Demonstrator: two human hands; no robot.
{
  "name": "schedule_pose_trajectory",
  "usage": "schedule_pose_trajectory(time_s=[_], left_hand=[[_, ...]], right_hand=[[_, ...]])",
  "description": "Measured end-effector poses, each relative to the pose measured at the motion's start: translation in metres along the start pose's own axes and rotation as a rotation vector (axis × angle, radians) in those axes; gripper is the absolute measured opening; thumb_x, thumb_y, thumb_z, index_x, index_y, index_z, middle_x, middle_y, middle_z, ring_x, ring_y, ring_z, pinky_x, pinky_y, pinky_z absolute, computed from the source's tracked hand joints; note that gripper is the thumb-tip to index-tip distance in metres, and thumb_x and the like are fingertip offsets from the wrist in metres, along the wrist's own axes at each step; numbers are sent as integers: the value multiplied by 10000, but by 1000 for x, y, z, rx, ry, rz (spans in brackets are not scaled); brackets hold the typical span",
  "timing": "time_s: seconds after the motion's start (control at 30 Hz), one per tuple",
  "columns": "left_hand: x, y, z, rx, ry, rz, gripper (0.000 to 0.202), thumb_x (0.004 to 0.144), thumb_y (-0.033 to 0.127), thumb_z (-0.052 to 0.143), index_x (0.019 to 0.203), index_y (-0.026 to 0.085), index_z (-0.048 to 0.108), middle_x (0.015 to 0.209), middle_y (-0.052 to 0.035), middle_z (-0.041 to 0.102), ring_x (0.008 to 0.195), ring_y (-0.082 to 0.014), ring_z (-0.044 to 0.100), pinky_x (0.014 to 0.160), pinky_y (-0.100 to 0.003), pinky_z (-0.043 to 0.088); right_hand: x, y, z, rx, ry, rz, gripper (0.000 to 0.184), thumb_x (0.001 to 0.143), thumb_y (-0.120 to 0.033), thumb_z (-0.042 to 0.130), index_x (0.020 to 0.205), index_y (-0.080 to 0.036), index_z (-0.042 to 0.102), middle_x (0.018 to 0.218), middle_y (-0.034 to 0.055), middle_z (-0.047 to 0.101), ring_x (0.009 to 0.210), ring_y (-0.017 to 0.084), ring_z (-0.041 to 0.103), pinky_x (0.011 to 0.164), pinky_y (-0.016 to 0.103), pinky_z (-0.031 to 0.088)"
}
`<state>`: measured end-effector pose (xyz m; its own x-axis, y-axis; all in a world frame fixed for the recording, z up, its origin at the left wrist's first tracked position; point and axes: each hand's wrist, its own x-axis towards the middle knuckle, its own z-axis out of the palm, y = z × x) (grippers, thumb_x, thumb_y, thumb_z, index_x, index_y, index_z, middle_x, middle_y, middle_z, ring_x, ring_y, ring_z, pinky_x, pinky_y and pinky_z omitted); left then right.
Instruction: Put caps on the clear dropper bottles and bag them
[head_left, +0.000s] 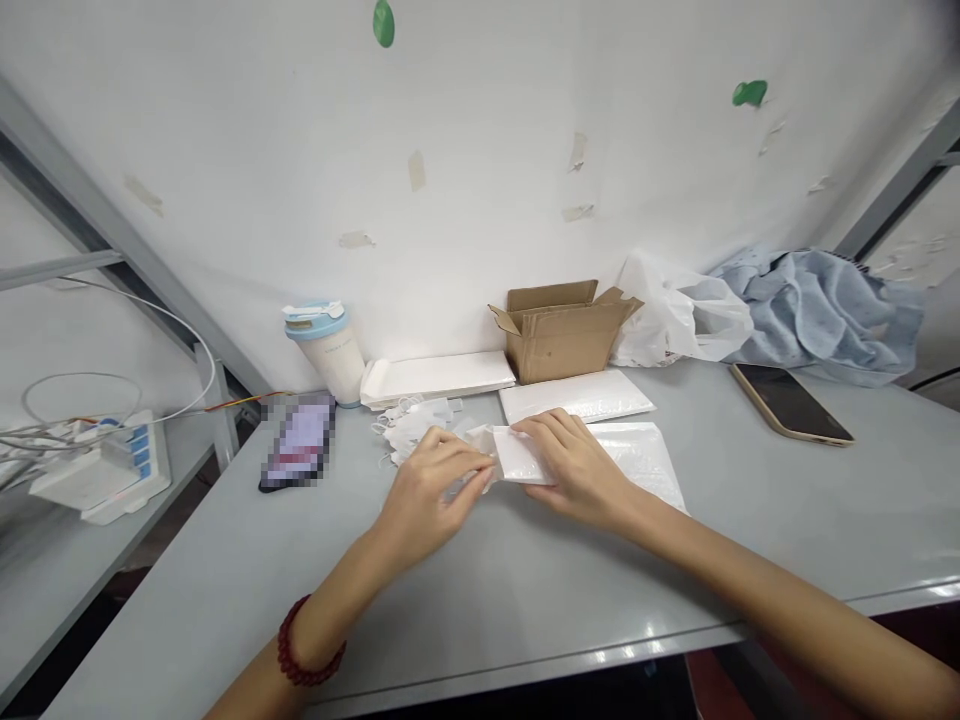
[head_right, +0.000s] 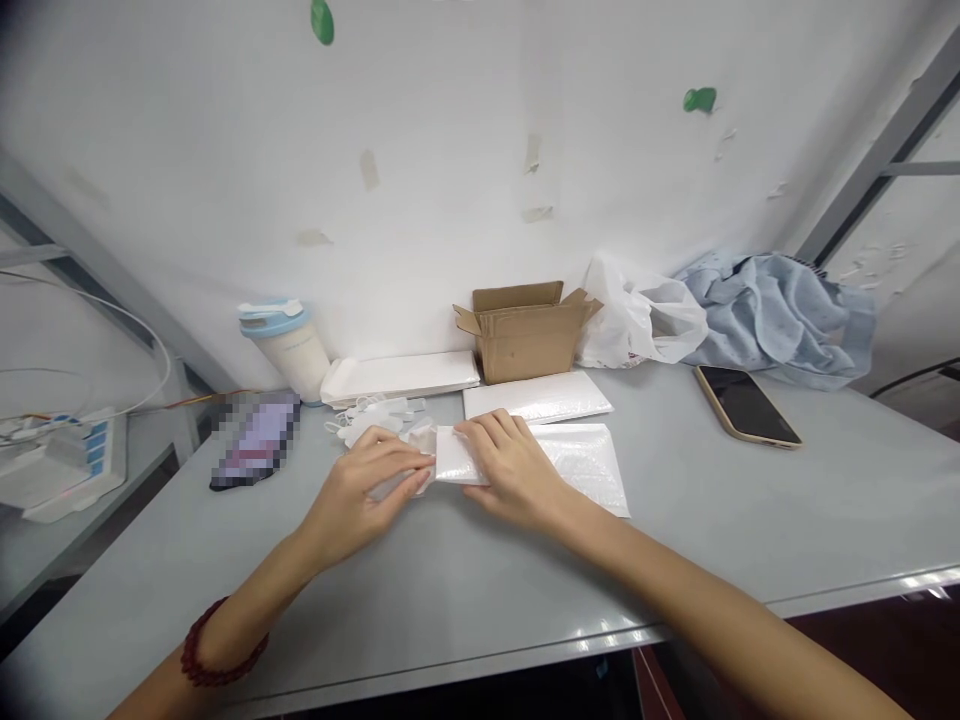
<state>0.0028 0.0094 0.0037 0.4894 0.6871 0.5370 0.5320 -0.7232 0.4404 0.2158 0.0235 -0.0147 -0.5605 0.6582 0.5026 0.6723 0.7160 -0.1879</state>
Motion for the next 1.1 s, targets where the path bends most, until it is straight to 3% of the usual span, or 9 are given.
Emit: schedule_pose_trajectory(time_s=[0.17,0.3,0.43,0.5,0.63,0.77,0.83,0.97,1.1], left_hand=[[-3,5,8,44,-78,108,209,868,101,474,974,172,640,917,-55,684,886,-208,507,834,-376,438],[-1,-8,-3,64,101,103,198,856,137,520,1015,169,633,915,-61,696,857,-202,531,780,-347,464],[2,-33,-32,266,230,-104,178,857,198,498,923,174,661,899,-62,701,896,-220,557,804,-354,461],[1,-46,-47,385,237,-241,202,847,238,489,932,179,662,918,-59,694,899,-228,562,814,-359,458],[-3,-66,-67,553,110,-435,327,807,256,453,1043,138,645,941,-95,659,930,-269,562,835,-392,447],[-10,-81,-67,593,-82,-535,402,779,275,431,1093,127,634,956,-118,641,949,-293,577,836,-404,447],[-13,-87,-64,590,-122,-538,402,780,289,416,1068,124,643,959,-127,647,943,-296,591,818,-397,456],[-11,-88,-62,546,-63,-503,323,788,296,400,896,166,675,869,-103,682,823,-269,627,735,-364,473],[-4,-72,-66,389,43,-532,274,779,331,444,836,191,672,836,-65,712,764,-236,638,689,-321,482]], right_hand=[[0,0,0,-1,32,-35,472,703,-162,609,1146,-151,446,1071,129,576,953,276,472,767,400,419],[1,2,-1,-13,71,-28,452,701,-164,604,1127,-148,452,1049,126,586,944,277,475,746,392,418],[1,6,-2,-23,96,-11,451,694,-150,597,1122,-154,455,1040,120,590,938,274,477,732,385,415],[1,8,-2,-32,109,-5,444,700,-152,597,1121,-152,457,1035,121,592,932,275,478,729,385,414],[1,11,-2,-35,131,-1,423,719,-163,586,1124,-158,462,1027,118,595,924,279,483,727,390,414],[1,12,-2,-32,139,5,414,730,-172,577,1128,-167,463,1026,115,594,924,281,486,726,394,416],[1,11,-3,-34,140,5,412,731,-173,577,1127,-162,464,1023,117,594,924,281,486,724,393,417],[1,11,-4,-35,132,6,416,726,-173,585,1124,-154,463,1022,123,593,929,284,483,724,392,416],[1,10,-4,-34,122,11,430,728,-173,581,1139,-172,452,1022,116,592,927,283,482,727,393,414]])
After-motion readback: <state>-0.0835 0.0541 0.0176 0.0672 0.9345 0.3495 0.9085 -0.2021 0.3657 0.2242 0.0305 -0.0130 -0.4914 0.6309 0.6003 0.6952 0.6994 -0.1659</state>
